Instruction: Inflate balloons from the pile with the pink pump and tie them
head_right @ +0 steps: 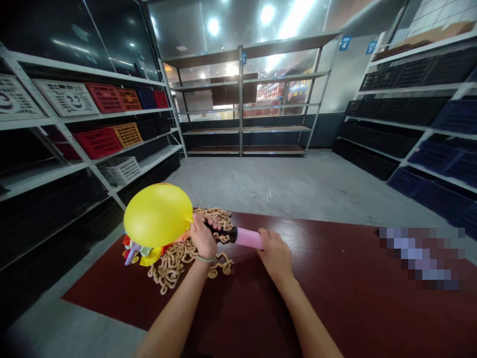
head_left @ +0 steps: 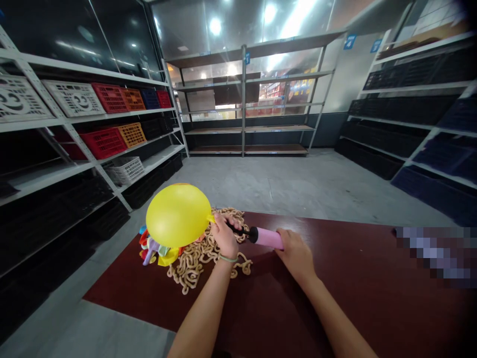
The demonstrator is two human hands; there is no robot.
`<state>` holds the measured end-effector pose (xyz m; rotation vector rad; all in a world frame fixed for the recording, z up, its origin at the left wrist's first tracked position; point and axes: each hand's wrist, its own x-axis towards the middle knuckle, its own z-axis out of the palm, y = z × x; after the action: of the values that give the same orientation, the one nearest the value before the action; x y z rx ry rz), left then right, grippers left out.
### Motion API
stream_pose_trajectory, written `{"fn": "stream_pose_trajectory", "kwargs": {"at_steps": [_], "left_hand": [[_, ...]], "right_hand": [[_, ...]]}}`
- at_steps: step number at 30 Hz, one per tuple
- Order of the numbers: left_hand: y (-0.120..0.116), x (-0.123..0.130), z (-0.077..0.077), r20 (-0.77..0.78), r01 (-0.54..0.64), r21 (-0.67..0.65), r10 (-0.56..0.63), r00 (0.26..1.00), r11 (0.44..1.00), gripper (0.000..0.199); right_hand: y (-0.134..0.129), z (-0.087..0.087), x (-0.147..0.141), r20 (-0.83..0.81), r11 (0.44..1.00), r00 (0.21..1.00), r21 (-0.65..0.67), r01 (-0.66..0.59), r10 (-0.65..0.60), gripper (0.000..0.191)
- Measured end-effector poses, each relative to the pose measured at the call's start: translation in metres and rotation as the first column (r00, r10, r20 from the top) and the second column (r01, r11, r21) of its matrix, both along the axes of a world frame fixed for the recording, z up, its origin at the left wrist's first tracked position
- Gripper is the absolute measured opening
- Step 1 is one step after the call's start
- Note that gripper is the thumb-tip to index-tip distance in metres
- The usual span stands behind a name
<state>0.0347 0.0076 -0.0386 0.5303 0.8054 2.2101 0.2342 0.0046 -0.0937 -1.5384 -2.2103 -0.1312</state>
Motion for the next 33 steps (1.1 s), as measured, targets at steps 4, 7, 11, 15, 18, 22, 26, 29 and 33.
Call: {"fn": "stream_pose_trajectory", "kwargs": {"at_steps": [4, 7, 11, 15, 18, 22, 26, 29, 33], "left_hand": [[0.001, -0.022, 0.012, 0.093, -0.091, -0.001, 0.090, 0.992, 0.996, 0.036], [0.003, -0.032, 0.015, 0.123, -0.135, -0.013, 0.135, 0.983, 0.991, 0.036], [0.002, -0.019, 0.009, 0.131, -0.096, -0.017, 0.097, 0.987, 0.995, 0.037], [0.001, 0.008, -0.003, 0.056, 0.016, -0.034, -0.014, 0.998, 0.999, 0.041], [0.002, 0.012, -0.009, 0.038, 0.067, -0.054, -0.065, 0.997, 0.996, 0.042], [0.005, -0.005, -0.004, 0.062, 0.010, -0.047, -0.007, 0.998, 0.999, 0.040], [0.004, -0.023, 0.010, 0.098, -0.060, -0.004, 0.060, 0.993, 0.998, 0.037], [0.004, -0.027, 0.014, 0.109, -0.099, 0.012, 0.097, 0.989, 0.995, 0.036], [0.004, -0.014, 0.004, 0.099, -0.081, -0.024, 0.083, 0.992, 0.996, 0.038]], "right_hand": [[0.009, 0.005, 0.027, -0.002, 0.992, 0.995, 0.081, 0.099, -0.099, 0.037], [0.011, 0.004, 0.030, -0.020, 0.987, 0.993, 0.111, 0.117, -0.116, 0.038], [0.000, 0.001, 0.006, -0.006, 0.985, 0.989, 0.092, 0.145, -0.145, 0.036], [-0.017, -0.002, -0.023, -0.023, 0.997, 0.997, 0.034, 0.073, -0.072, 0.041], [-0.020, -0.001, -0.028, -0.006, 1.000, 1.000, 0.005, 0.018, -0.018, 0.043], [-0.008, 0.005, -0.007, 0.069, 0.999, 0.997, 0.026, 0.021, -0.022, 0.040], [0.006, 0.006, 0.019, 0.050, 0.989, 0.991, 0.077, 0.123, -0.127, 0.040], [0.005, 0.003, 0.016, 0.032, 0.983, 0.985, 0.083, 0.166, -0.170, 0.037], [-0.007, 0.001, -0.012, 0.021, 0.989, 0.989, 0.045, 0.143, -0.144, 0.037]]}}
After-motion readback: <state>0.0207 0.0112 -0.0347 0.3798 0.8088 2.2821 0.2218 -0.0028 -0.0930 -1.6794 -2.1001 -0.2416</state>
